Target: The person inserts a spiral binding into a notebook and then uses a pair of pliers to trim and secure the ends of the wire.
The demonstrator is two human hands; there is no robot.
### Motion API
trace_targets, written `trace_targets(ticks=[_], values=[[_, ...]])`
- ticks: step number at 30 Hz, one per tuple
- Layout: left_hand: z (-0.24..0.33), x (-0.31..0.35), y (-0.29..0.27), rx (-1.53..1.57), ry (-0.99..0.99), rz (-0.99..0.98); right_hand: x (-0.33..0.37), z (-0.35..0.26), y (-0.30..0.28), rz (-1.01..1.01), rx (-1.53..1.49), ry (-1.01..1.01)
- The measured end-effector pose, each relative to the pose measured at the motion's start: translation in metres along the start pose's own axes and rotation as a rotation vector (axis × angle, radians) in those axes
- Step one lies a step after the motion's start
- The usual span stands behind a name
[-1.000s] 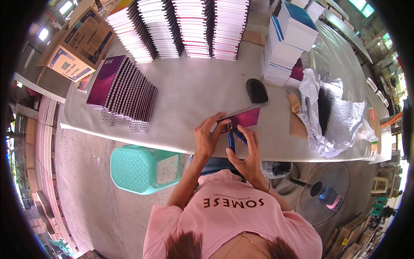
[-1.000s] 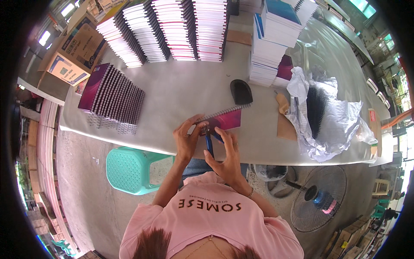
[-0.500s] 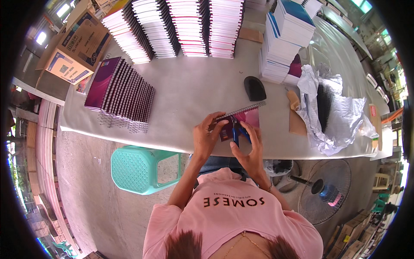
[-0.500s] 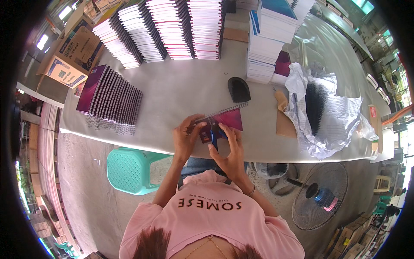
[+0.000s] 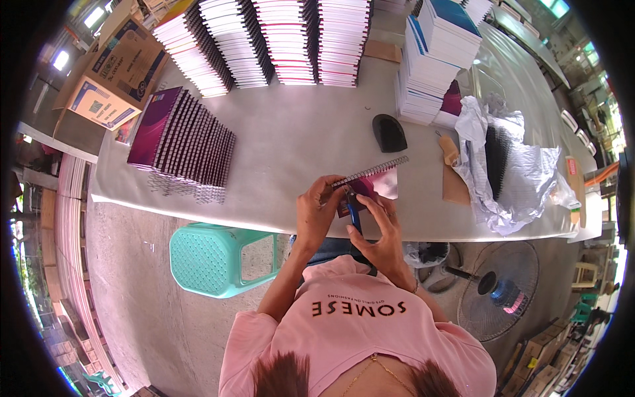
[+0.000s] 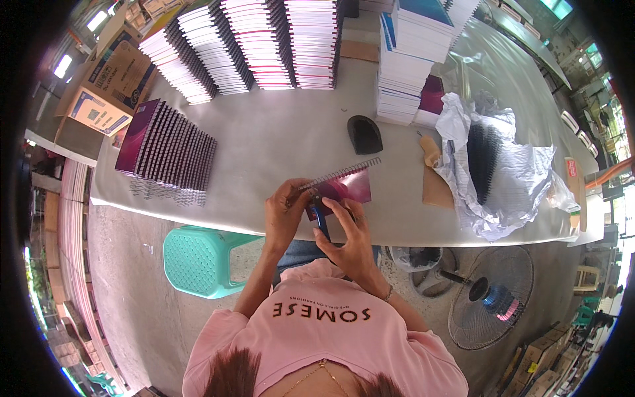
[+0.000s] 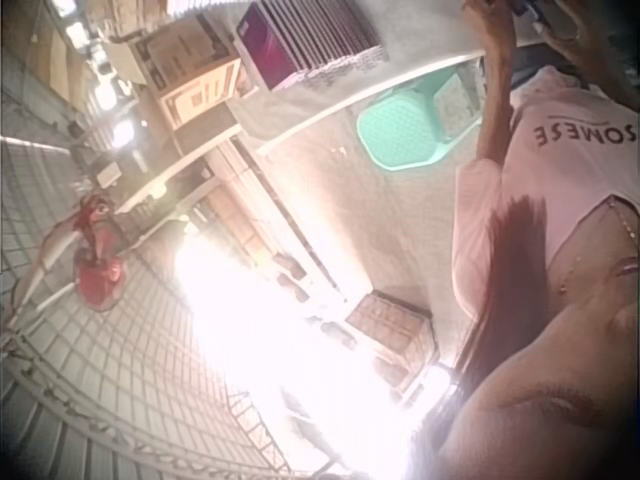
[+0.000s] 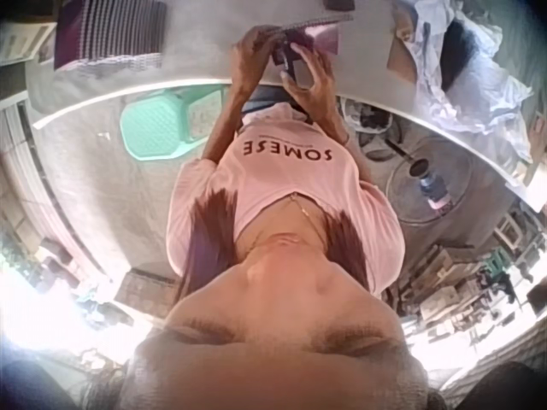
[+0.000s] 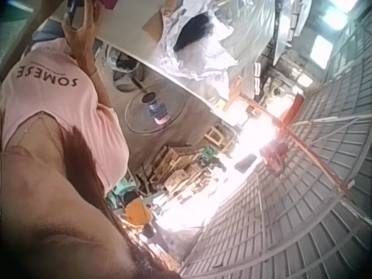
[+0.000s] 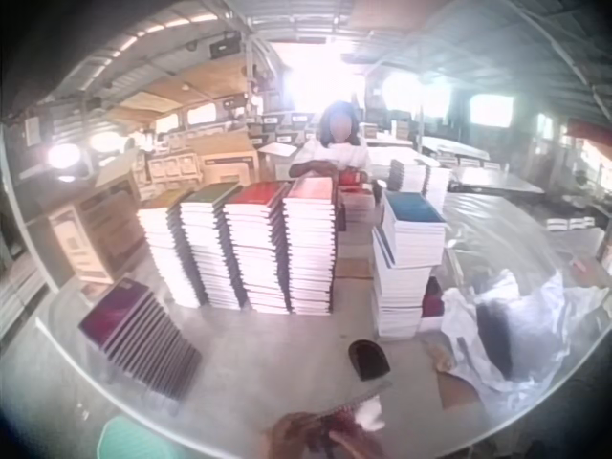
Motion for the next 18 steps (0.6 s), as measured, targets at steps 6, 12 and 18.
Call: trace_targets(ticks=[6, 12, 18], values=[[0.013, 0.002, 0.0, 0.002, -0.034, -0.03, 0.002, -0.005, -0.004, -0.003, 0.089, -0.037], [0.019, 0.006, -0.002, -0.074, 0.11, 0.034, 0.004, -0.01, -0.006, -0.001, 0.158, -0.091], [0.027, 0.008, -0.004, -0.099, 0.11, 0.051, 0.007, -0.011, -0.007, -0.011, 0.157, -0.105]])
Point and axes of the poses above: each hand's wrist, its own x-axis away from the middle knuckle, its own y-axis out of the palm, z = x × y, the point moved 5 cm from there along -x, towards the middle knuckle, and after that the axes turned 11 degrees about y, right-handed, at the moved point
